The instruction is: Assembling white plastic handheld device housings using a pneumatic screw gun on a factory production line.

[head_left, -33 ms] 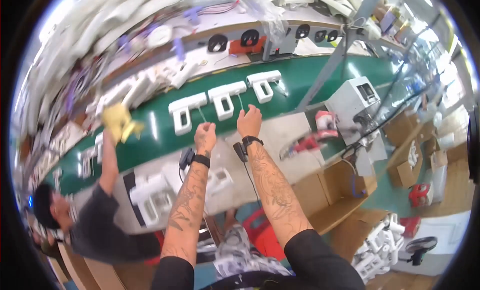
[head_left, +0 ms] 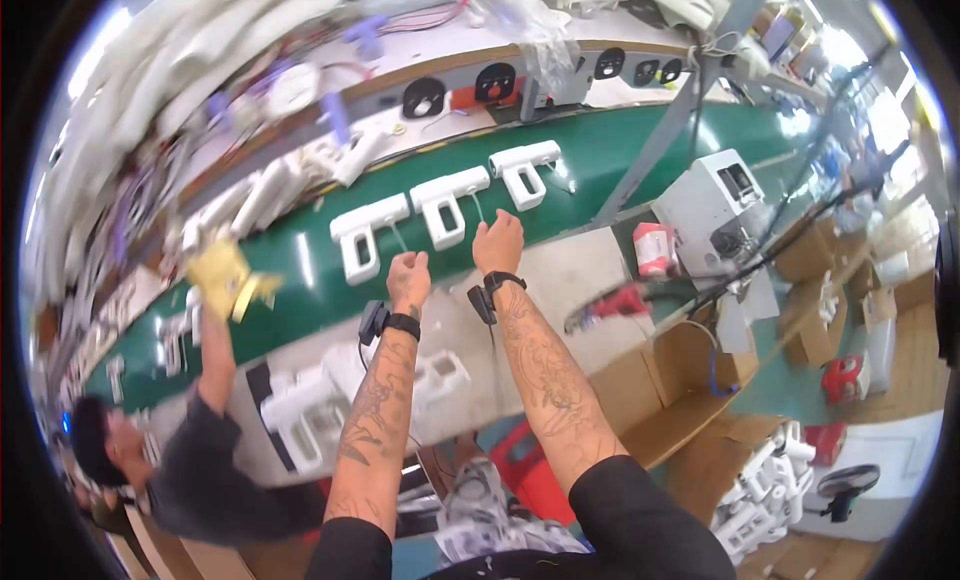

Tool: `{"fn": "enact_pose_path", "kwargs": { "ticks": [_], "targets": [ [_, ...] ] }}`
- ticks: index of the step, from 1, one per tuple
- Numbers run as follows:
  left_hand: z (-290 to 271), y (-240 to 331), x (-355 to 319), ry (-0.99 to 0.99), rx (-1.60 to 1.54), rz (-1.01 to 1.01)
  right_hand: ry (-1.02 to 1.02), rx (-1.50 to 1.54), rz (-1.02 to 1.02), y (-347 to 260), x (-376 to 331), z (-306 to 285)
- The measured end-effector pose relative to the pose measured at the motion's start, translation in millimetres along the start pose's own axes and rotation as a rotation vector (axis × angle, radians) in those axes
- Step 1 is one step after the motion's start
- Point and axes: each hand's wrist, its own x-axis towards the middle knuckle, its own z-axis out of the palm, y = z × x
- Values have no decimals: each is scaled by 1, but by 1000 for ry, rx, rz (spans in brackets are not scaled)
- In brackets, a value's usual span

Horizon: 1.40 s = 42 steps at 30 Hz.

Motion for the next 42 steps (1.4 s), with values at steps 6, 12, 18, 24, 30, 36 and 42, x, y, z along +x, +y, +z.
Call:
{"fn": "enact_pose_path", "kwargs": {
  "ticks": [6,12,18,24,30,36,42],
  "targets": [
    [76,-18,109,141,357,198,74,-274,-98,58,110,96],
    [29,-71,212,-34,340,18,-536,-474,337,-32,159,162],
    [128,-33,163,-319,307,-236,109,-624,187,146,190,181],
    [52,-47,167,-511,-332,-247,-11,112,361,25,130,118],
    [-10,28,99,-388,-503,-265,28,362,94,-90,-7,-17],
    [-121,52,20,-190,-517,-245,-466,352,-83,-101,-198,-138],
    [-195,-1,-102,121,-630,-176,-864,199,-308,-29,-317,-244]
  ]
}}
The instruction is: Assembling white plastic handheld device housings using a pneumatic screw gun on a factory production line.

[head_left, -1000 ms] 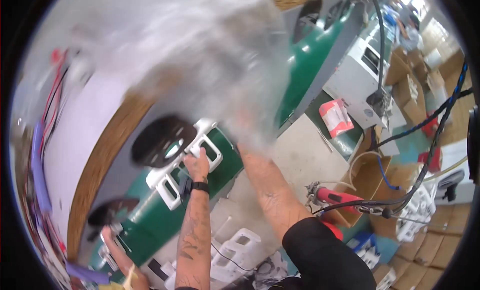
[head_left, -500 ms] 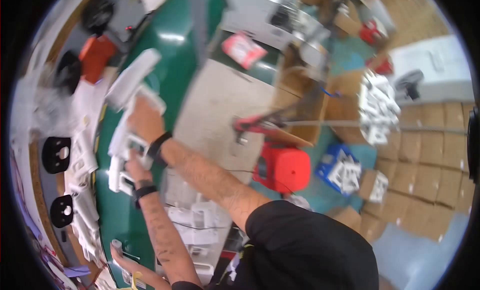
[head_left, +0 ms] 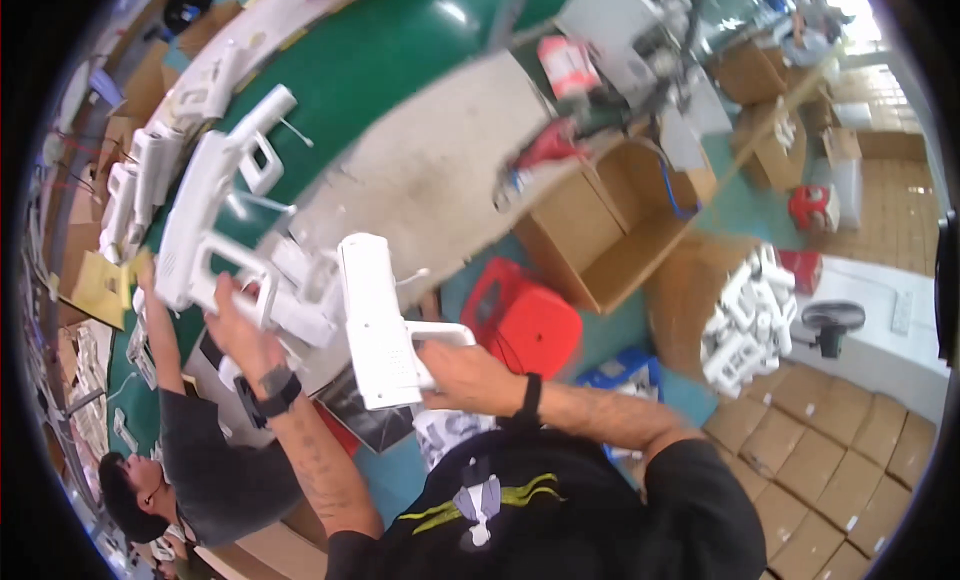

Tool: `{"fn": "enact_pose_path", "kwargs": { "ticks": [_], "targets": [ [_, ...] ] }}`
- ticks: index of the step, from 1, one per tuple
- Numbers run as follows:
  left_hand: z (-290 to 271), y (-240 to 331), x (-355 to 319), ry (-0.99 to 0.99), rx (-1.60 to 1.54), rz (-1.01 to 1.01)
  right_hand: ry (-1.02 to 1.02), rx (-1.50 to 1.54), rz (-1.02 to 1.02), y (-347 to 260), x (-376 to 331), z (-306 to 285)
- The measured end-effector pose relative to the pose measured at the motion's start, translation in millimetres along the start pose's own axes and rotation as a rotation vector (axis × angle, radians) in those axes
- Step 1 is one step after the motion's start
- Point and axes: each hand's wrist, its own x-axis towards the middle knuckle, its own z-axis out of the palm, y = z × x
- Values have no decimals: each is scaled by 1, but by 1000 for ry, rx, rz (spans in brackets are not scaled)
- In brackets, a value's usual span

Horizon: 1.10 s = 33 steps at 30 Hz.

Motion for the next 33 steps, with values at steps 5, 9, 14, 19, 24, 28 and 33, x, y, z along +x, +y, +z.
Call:
{"fn": "enact_pose_path", "kwargs": {
  "ticks": [5,9,14,19,24,28,33],
  "targets": [
    [-85,-15,-150,-193,106,-3,-130,-6,175,50,-148,9],
    [-55,-65,-259,-510,303,-295,-33,32,590,114,-263,8],
    [-27,-154,-319,-854,460,-726,159,-229,834,255,-334,-8],
    [18,-241,-350,-796,595,-782,53,-488,814,494,-331,4],
    [87,-352,-418,-673,488,-778,16,-636,769,833,-381,50],
    [57,-407,-393,-377,567,-573,-543,-745,334,907,-249,168],
    [60,-445,-401,-221,578,-459,-678,-650,-17,961,-253,250]
  ]
}}
